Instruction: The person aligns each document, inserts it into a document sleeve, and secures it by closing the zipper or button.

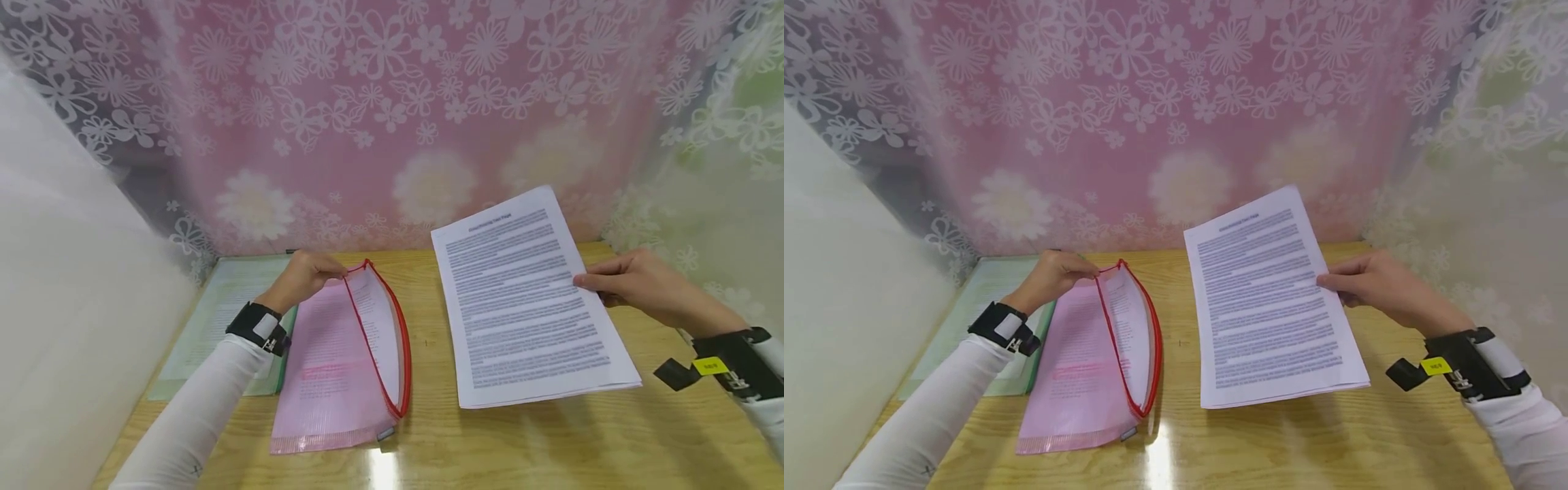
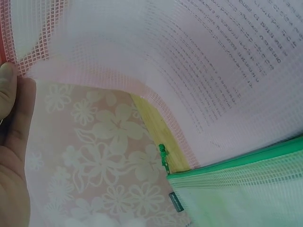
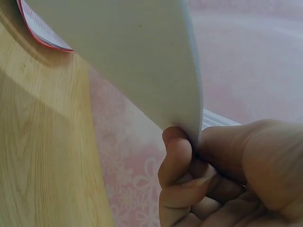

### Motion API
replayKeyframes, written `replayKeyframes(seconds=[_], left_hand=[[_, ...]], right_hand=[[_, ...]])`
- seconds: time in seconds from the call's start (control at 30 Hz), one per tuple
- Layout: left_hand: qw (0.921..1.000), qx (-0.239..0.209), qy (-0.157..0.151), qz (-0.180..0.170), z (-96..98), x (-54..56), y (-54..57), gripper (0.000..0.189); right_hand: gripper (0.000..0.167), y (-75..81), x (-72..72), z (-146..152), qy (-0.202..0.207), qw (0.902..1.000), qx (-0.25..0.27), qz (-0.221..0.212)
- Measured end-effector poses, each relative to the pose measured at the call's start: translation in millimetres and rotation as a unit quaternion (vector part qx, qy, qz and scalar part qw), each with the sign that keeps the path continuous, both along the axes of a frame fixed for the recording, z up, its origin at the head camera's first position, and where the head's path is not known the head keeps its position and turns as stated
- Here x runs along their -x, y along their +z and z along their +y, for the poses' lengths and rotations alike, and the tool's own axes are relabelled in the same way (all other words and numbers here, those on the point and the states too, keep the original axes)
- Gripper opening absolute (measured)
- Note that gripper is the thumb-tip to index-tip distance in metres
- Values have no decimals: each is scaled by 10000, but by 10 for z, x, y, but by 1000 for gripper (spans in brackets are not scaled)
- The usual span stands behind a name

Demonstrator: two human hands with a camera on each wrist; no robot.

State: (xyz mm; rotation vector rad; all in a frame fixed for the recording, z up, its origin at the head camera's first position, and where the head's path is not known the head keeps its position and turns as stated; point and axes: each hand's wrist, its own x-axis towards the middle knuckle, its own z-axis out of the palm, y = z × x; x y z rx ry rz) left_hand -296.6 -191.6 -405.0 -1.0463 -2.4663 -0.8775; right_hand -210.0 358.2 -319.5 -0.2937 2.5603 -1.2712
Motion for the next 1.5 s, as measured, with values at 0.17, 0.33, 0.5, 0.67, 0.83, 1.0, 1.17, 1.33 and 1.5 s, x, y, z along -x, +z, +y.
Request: replayKeyframes(seconds=[0.17, 0.33, 0.5, 0.67, 0.83, 1.0, 1.17, 1.33, 1.5], left_hand=[[9997, 115, -189, -57, 90, 4, 33, 19], [9995, 189, -209, -128, 201, -16, 68, 15], [9993, 287, -228, -113, 267, -16, 60, 15], [9989, 373, -284, 40, 273, -4, 30, 16], [9986, 393, -292, 197, 281, -15, 33, 15], [9984, 431, -248, 271, 278, -16, 30, 15], [9984, 452, -249, 250, 287, -14, 32, 15], [9976, 522, -333, 315, 307, -10, 39, 15], [9976, 560, -352, 226, 311, -22, 39, 17]], right_hand=[[45, 24, 13, -128, 123, 9997, -77, -171], [43, -34, 88, -331, 441, 9972, 355, -485], [38, -102, 162, -504, 785, 9948, 408, -506], [35, -137, 223, -636, 934, 9931, 356, -614], [35, -198, 269, -746, 933, 9912, 501, -789], [34, -265, 324, -841, 916, 9913, 576, -752], [34, -300, 343, -923, 851, 9930, 581, -570], [33, -306, 365, -988, 808, 9927, 728, -528], [32, -301, 397, -1020, 694, 9915, 938, -575]])
